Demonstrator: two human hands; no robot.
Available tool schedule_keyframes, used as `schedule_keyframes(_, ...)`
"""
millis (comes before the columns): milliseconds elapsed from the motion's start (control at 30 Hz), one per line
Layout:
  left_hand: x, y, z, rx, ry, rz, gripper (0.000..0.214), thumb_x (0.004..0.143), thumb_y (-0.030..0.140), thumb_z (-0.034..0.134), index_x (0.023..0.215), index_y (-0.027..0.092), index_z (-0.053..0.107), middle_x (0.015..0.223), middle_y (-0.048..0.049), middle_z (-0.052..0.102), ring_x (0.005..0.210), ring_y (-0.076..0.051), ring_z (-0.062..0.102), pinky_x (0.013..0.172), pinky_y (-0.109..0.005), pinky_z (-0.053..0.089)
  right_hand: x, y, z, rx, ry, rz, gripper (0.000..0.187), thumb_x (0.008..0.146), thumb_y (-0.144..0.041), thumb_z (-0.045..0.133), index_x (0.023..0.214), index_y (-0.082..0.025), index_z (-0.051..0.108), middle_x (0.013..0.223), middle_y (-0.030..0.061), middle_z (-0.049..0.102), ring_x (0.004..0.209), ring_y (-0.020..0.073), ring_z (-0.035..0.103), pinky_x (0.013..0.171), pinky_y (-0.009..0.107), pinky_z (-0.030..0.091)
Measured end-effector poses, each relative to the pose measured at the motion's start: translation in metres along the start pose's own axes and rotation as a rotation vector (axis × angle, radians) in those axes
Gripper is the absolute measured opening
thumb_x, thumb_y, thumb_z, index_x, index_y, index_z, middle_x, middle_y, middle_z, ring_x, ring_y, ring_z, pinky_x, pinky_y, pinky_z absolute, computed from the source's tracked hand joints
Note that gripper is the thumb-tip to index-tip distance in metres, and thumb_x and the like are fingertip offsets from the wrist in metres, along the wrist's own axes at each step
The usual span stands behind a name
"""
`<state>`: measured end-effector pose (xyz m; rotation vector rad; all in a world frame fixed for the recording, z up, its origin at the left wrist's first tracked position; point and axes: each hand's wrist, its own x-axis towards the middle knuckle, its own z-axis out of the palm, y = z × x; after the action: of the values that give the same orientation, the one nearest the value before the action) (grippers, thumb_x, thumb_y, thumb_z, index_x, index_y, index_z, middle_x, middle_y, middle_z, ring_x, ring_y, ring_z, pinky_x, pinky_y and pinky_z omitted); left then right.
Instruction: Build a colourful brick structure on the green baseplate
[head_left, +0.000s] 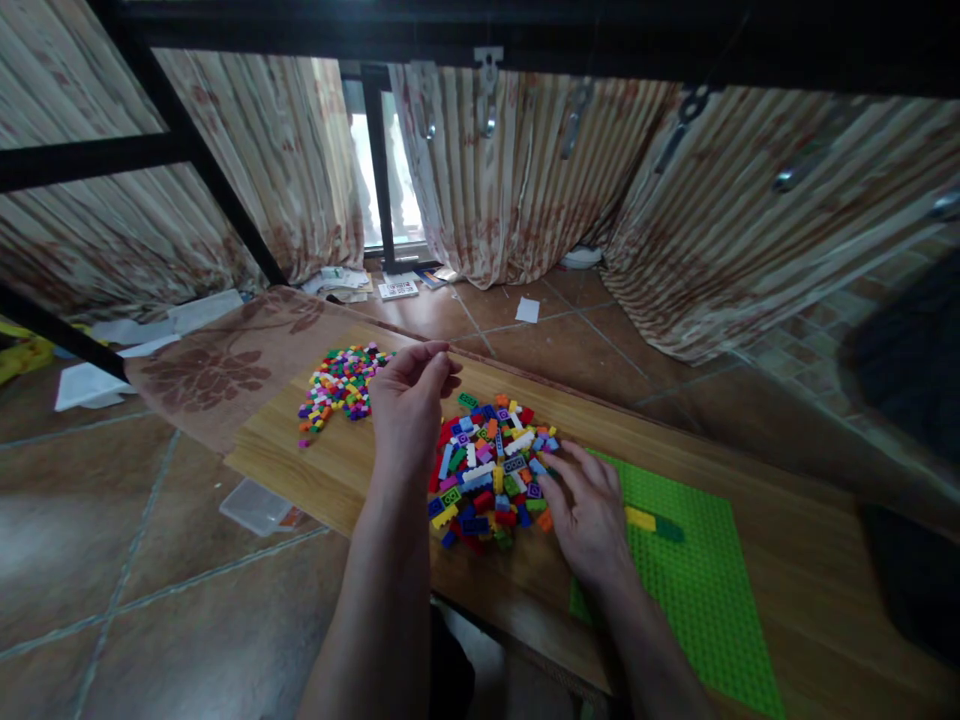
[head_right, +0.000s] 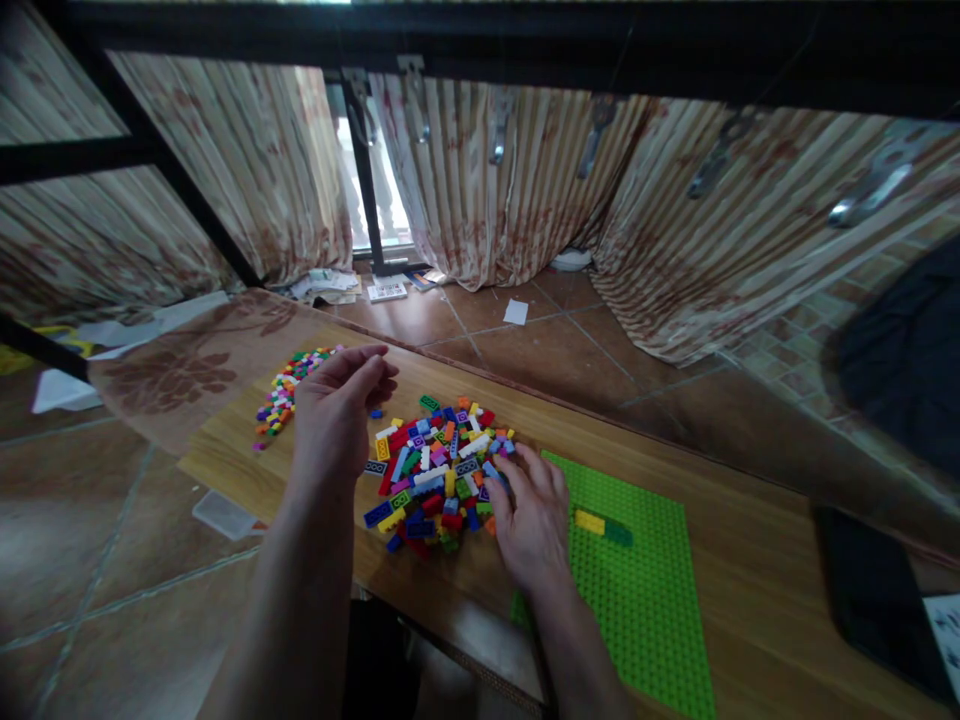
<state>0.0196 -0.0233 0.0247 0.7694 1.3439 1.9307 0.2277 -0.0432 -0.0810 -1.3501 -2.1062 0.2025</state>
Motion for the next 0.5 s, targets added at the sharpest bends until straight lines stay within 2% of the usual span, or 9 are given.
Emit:
schedule_keyframes(167,0.0011,-0.0008,-0.0016,-0.024,0.005,-0.002,0.013,0.072,0.019,0.065,0.083,0.014,0.068,0.067,0.0004,0.065,0.055,-0.006,0.056,0.055,-0.018,0.044,-0.002,-0.003,0.0053,-0.022,-0.04,0.003,0.034,0.093,-0.041,0.047,0.109,-0.02,0.07,0.125,0.0108,0.057,0.113,0.0277,0.047,0.097,0.047,0.042)
schedule_keyframes(367,0.0016,-0.0017,-0.003,-0.028,-0.003,0.008,0.014,0.072,0.02,0.065,0.084,0.014,0.068,0.067,0.0005,0.065,0.055,-0.006,0.055,0.055,-0.018,0.043,-0.0016,-0.0002,0.0016,0.046,0.02,-0.013,0.03,0.094,-0.038,0.048,0.101,-0.022,0.072,0.123,0.0093,0.058,0.111,0.0258,0.049,0.096,0.046,0.044)
schedule_keyframes(500,0.0016,-0.0022,-0.0032,-0.028,-0.001,0.001,0.013,0.072,0.02,0.065,0.084,0.014,0.068,0.067,0.0001,0.065,0.055,-0.006,0.055,0.055,-0.018,0.043,-0.0004,-0.003,0.0027,0.055,0.029,-0.036,0.028,0.093,-0.034,0.05,0.109,-0.022,0.07,0.125,0.0099,0.057,0.112,0.026,0.049,0.096,0.047,0.044)
